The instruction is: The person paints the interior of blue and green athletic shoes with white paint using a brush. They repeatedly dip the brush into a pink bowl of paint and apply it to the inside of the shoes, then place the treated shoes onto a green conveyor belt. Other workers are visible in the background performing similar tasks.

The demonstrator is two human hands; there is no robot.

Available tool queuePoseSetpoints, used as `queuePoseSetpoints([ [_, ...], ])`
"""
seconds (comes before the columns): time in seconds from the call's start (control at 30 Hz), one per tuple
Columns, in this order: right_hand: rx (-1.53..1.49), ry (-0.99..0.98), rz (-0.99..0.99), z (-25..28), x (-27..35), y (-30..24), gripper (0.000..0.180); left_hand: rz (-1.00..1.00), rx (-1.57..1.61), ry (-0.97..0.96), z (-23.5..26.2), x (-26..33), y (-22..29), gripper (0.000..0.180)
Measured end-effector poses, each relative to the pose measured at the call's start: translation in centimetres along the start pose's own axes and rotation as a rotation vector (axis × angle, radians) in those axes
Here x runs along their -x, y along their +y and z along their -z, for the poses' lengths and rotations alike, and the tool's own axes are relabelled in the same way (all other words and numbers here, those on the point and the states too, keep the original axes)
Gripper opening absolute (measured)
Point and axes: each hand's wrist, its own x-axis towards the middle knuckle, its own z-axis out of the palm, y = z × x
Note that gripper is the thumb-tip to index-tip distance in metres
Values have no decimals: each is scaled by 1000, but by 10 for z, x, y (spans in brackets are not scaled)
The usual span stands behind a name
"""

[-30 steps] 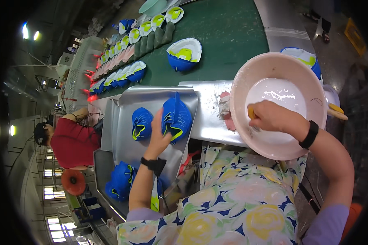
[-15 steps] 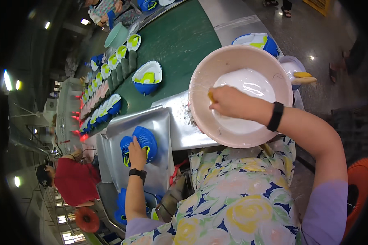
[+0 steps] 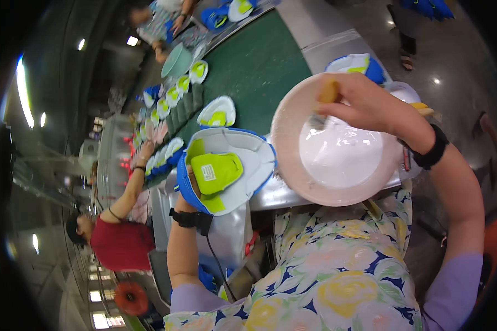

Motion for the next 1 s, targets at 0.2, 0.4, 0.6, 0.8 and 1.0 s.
queuePoseSetpoints([
  [0.2, -64, 104, 151, 9, -18, -24, 24, -33, -14, -160, -87, -49, -18, 39],
  [0.4, 64, 268, -133, 26, 4, -24, 33, -187, -52, -106, -130, -53, -39, 40],
  [0.6, -148, 387, -376, -8, 17, -12, 41, -398, -107, 38, -143, -63, -66, 40],
  [0.8, -353, 333, -470, -41, 29, -10, 35, -587, -173, 187, -143, -75, -78, 40],
  [1.0, -488, 276, -531, -43, 34, -31, 32, -670, -313, 152, -125, -82, -72, 41],
])
